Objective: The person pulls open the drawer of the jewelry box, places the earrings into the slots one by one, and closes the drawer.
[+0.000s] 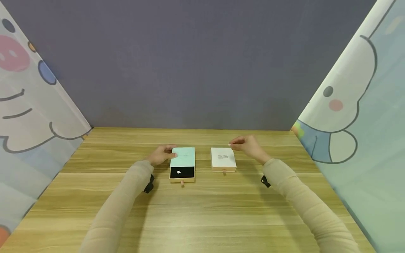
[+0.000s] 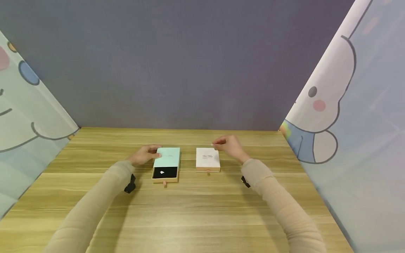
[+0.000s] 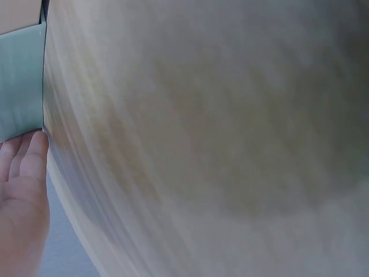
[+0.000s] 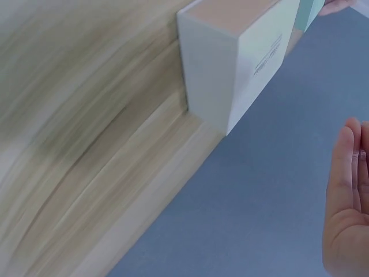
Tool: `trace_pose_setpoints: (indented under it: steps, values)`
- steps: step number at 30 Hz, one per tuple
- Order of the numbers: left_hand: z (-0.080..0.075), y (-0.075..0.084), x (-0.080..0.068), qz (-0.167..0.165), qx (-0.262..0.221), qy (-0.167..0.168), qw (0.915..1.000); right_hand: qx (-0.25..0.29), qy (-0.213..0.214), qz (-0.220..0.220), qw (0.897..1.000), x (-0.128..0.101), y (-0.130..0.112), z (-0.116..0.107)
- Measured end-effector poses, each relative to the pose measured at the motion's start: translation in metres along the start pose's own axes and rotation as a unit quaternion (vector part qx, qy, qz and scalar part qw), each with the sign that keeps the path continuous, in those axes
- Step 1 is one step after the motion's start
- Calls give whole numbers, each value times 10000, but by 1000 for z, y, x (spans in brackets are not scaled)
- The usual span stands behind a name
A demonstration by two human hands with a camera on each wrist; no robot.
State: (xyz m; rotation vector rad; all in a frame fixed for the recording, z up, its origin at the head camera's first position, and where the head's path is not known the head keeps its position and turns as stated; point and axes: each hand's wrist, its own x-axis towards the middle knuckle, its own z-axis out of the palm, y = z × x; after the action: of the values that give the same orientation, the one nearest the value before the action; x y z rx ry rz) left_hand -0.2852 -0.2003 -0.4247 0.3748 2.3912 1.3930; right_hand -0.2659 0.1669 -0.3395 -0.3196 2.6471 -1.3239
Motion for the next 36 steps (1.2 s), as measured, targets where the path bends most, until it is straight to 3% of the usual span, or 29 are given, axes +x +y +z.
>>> trace_pose_setpoints:
  steps: [9, 31, 36]
  values:
    - [0, 0, -1, -42, -68, -3, 10000, 118, -90, -216, 9997, -1, -6, 20]
    - [3, 2, 0, 115, -62, 16, 9999, 350, -671, 34, 9971, 4, -24, 69]
    - [2, 2, 0, 96, -101, -23, 9999, 464, -724, -85, 9963, 5, -29, 81]
